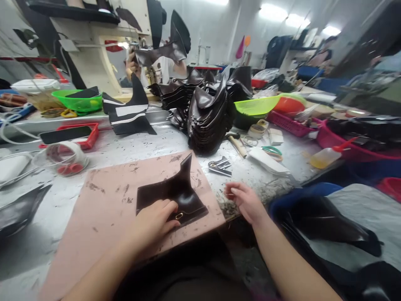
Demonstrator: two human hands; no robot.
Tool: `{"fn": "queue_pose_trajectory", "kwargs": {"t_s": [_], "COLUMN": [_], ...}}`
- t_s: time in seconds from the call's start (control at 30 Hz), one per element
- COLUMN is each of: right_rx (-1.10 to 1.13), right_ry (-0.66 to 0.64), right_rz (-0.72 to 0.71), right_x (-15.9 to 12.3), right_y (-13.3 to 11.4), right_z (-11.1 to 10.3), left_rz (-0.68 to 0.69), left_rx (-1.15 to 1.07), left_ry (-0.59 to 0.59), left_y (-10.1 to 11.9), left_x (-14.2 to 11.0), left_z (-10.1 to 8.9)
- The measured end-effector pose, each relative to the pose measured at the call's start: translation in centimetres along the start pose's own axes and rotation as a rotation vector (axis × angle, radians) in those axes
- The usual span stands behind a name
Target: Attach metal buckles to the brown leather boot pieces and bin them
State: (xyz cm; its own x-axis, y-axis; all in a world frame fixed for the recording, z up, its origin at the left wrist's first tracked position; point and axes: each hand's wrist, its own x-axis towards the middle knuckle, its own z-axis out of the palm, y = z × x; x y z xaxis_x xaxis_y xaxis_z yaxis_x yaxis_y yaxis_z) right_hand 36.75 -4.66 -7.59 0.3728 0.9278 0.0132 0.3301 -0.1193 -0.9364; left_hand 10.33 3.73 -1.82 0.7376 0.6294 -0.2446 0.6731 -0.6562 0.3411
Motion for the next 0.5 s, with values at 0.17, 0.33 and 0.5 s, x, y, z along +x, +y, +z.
{"fn": "queue_pose_trajectory", "kwargs": {"t_s": [0.17,0.33,0.5], "right_rx": [-0.351,-0.709,-0.963], "right_ry": [0.388,0.47,0.384], "right_rz": [0.154,0.337,0.432], "right_x": [7.1,11.6,12.3], "right_y": [2.1,2.7,3.5], "right_z": [-7.3,-13.0,-13.9], "left_rz": [-0.004,0.028,0.086], "left_rx": [-0.09,-0.163,-0.221], "left_ry": [0.028,0.12,0.179], "left_y": [-1.0,-2.3,-4.2], "left_x": [0.3,-0.5,-2.4], "left_z": [0.5,1.4,2.3]}}
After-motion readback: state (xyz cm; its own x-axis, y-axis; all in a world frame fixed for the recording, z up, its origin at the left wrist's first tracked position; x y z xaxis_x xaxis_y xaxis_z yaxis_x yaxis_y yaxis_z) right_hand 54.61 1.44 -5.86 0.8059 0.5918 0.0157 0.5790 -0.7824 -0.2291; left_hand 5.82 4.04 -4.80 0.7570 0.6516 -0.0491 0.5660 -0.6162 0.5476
